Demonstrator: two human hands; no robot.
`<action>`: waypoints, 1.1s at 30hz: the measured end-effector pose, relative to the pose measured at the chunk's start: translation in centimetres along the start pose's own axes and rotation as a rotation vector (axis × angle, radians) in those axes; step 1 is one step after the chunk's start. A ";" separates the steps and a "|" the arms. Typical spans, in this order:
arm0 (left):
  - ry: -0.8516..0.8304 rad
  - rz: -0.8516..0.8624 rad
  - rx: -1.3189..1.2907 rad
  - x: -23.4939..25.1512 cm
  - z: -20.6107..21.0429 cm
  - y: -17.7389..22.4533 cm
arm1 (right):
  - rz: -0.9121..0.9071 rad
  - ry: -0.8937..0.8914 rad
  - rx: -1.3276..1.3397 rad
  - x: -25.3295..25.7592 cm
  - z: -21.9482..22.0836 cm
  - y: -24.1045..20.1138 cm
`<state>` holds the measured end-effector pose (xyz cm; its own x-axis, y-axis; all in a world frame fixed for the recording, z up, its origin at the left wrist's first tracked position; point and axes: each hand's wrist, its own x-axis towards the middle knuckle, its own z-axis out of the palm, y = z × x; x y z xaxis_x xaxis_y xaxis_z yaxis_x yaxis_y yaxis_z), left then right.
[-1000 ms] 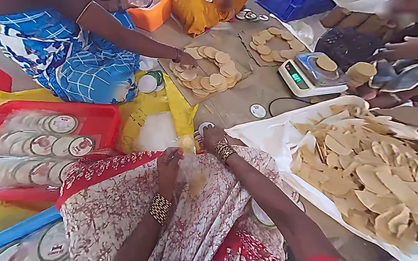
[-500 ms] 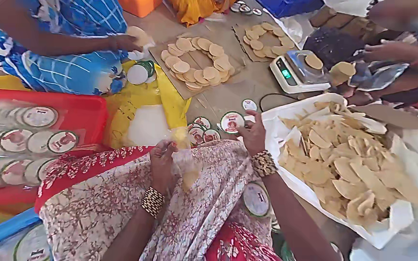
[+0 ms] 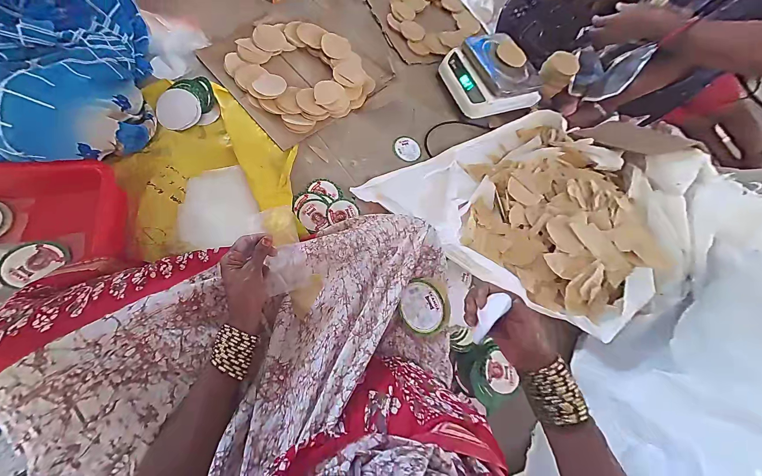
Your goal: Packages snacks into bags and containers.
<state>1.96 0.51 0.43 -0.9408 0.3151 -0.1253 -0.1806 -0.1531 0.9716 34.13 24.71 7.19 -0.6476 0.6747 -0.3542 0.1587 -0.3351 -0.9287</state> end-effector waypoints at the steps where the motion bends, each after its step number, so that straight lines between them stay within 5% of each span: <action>1: -0.004 -0.001 0.009 0.0 -0.1 -0.1 | -0.020 -0.023 0.027 -0.3 -0.1 0.8; 5: -0.022 0.001 0.078 -0.1 -0.4 -0.5 | 0.057 -0.023 0.052 -1.1 0.6 2.0; 10: -0.071 0.019 0.081 -0.1 -0.7 -0.8 | 0.091 0.034 -0.222 -1.8 2.3 0.2; 19: -0.872 -0.121 -0.313 -7.9 3.1 2.2 | -0.193 -0.144 -0.409 -2.9 8.0 -2.1; 22: -0.791 -0.226 -0.325 -10.1 4.7 2.7 | -0.287 -0.215 -0.436 -2.9 9.4 -1.8; 25: -0.664 -0.253 -0.274 -10.3 4.4 3.1 | -0.322 0.063 -0.663 -2.1 8.0 -1.3; 29: -0.501 -0.168 -0.165 -9.9 3.6 3.1 | 0.026 0.233 -0.947 -0.8 5.4 -0.1; 33: -0.477 -0.118 -0.115 -9.7 3.4 2.8 | 0.174 0.293 -0.683 -0.4 6.2 1.5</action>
<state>11.51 0.20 5.01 -0.6811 0.7251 -0.1015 -0.3335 -0.1838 0.9246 30.02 19.92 6.58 -0.3624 0.8281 -0.4277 0.7279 -0.0352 -0.6848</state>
